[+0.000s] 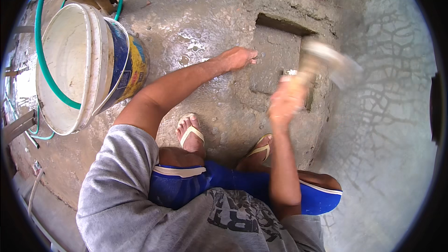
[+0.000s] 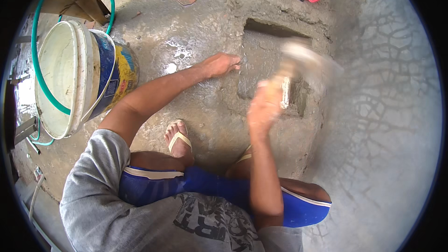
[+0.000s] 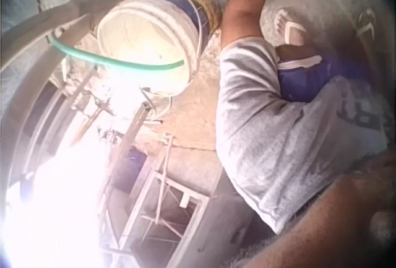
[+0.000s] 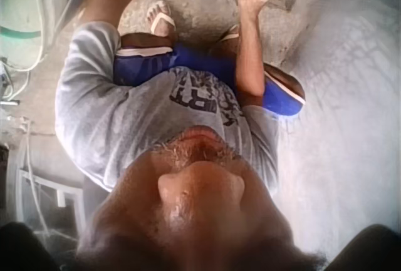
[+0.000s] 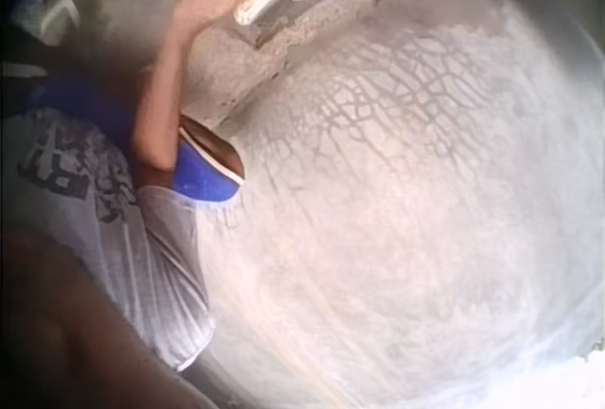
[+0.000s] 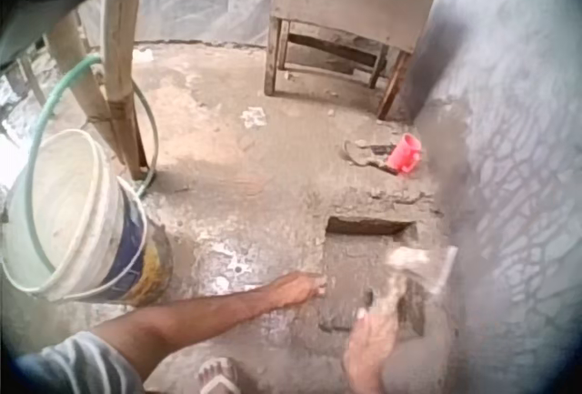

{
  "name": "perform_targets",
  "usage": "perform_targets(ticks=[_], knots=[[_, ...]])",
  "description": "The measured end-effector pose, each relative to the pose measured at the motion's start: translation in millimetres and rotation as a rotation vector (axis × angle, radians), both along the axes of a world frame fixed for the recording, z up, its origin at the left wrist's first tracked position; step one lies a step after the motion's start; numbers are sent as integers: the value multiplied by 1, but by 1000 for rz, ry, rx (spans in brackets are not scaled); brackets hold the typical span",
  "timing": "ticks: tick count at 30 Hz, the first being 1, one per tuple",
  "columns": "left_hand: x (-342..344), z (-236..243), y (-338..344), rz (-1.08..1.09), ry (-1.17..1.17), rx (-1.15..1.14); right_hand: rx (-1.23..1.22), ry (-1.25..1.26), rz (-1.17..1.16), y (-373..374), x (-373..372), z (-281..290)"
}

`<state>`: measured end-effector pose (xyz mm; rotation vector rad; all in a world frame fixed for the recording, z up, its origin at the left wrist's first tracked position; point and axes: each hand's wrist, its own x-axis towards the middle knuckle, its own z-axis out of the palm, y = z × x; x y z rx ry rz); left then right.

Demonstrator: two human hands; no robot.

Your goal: The person uses a hatchet and a chisel to break concrete around a PVC pipe in a floor.

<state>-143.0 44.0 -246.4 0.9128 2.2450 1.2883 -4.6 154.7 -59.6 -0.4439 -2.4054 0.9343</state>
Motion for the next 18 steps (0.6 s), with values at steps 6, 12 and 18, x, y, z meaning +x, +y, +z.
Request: perform_targets(ticks=[6, 12, 18], knots=[[9, 2, -13, 12, 133, 1, -631, -415, -53, 27, -14, 21], [4, 3, -8, 17, 151, 65, -357, 365, -5, 27, -14, -25], [1, 6, -24, 18, 101, -27, -780, -444, -12, 13, -8, 4]])
